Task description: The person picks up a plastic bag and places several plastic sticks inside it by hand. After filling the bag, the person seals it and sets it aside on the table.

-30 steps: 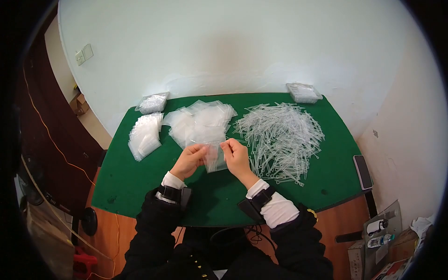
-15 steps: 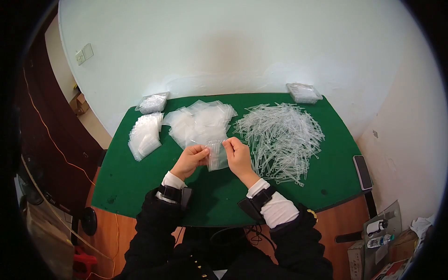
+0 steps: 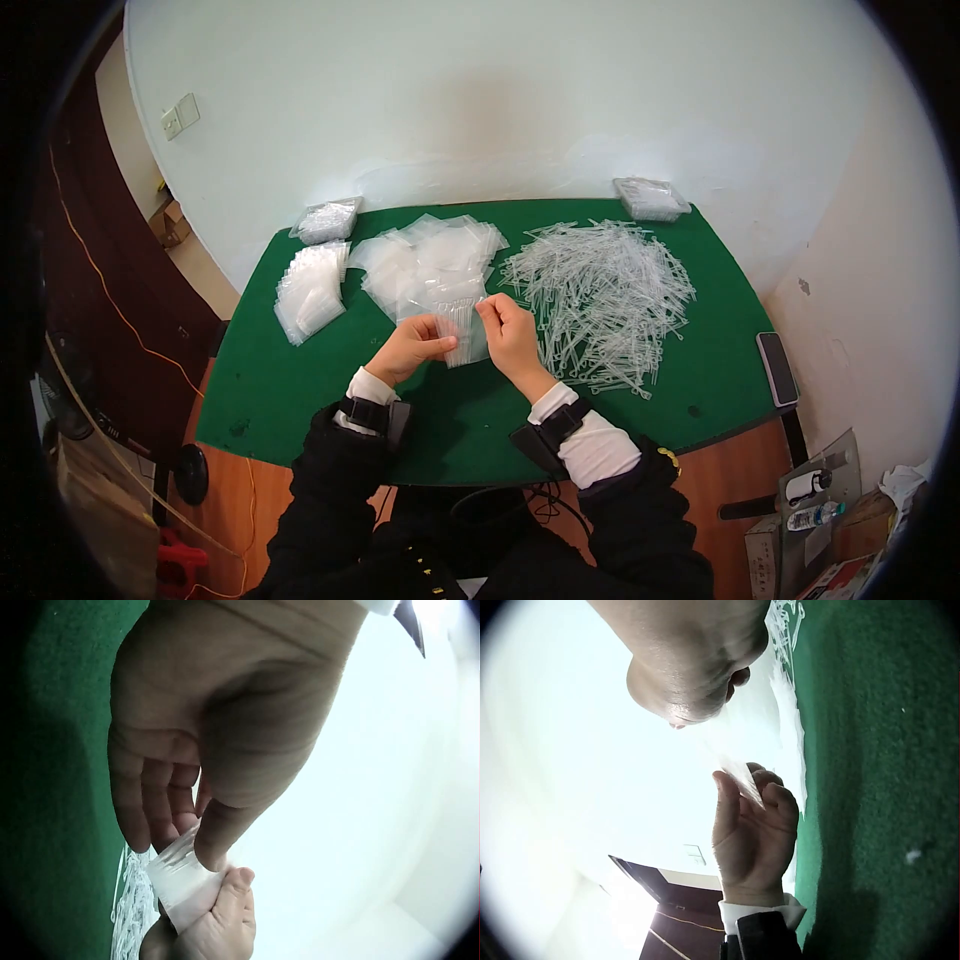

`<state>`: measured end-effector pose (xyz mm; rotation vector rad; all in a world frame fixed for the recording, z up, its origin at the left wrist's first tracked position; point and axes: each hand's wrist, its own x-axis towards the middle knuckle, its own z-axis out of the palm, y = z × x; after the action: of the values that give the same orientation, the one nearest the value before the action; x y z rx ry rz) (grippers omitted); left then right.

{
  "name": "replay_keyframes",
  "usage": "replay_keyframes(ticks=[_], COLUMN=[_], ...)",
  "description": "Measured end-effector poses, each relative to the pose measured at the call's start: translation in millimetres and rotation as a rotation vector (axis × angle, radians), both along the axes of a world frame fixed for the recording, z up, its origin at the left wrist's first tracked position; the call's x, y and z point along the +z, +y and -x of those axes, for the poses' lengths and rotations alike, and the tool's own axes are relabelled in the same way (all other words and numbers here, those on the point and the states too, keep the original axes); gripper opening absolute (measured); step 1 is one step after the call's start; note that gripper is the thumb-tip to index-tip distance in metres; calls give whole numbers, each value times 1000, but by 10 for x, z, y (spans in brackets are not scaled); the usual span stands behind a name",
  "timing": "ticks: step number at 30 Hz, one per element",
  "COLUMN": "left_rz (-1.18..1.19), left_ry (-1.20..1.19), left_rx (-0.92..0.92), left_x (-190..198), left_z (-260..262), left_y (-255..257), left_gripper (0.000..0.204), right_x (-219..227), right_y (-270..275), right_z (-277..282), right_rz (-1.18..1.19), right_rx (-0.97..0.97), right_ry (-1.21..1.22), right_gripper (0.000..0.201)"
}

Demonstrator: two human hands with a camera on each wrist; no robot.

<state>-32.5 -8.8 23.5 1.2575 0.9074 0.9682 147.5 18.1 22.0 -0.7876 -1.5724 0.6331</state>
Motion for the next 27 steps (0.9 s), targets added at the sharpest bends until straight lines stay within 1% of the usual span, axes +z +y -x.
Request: replay_keyframes(ticks=[6,9,14,17,18,21,27], left_rz=[4,-13,-66,-42,-43,27,47], left_ry=[19,70,19,-105,-105,-238,-363], left_rx=[-23,-83,-59,0,1,18,34], left_x=[-33,-39,-31,-26,-25,-23,23], left_z=[24,33,4,-39,-36,-33,-52], left_y=[17,23,31,14,15,22,19], left_gripper=[20,20,25,27,27,28,32], right_x=[-4,-8,-5,-4,-1,3,-32], right_y=[5,4,-3,-41,-48,-41,-13], right_z=[-10,-9,-1,35,43,31,30], right_rz=[-13,-19,-67,-72,-74,-68,-59], right_rx=[0,8,54,74,83,64,49], right_ry=[-19,-28,-74,-73,-72,-82,-69], right_gripper=[18,18,20,20,21,20,20])
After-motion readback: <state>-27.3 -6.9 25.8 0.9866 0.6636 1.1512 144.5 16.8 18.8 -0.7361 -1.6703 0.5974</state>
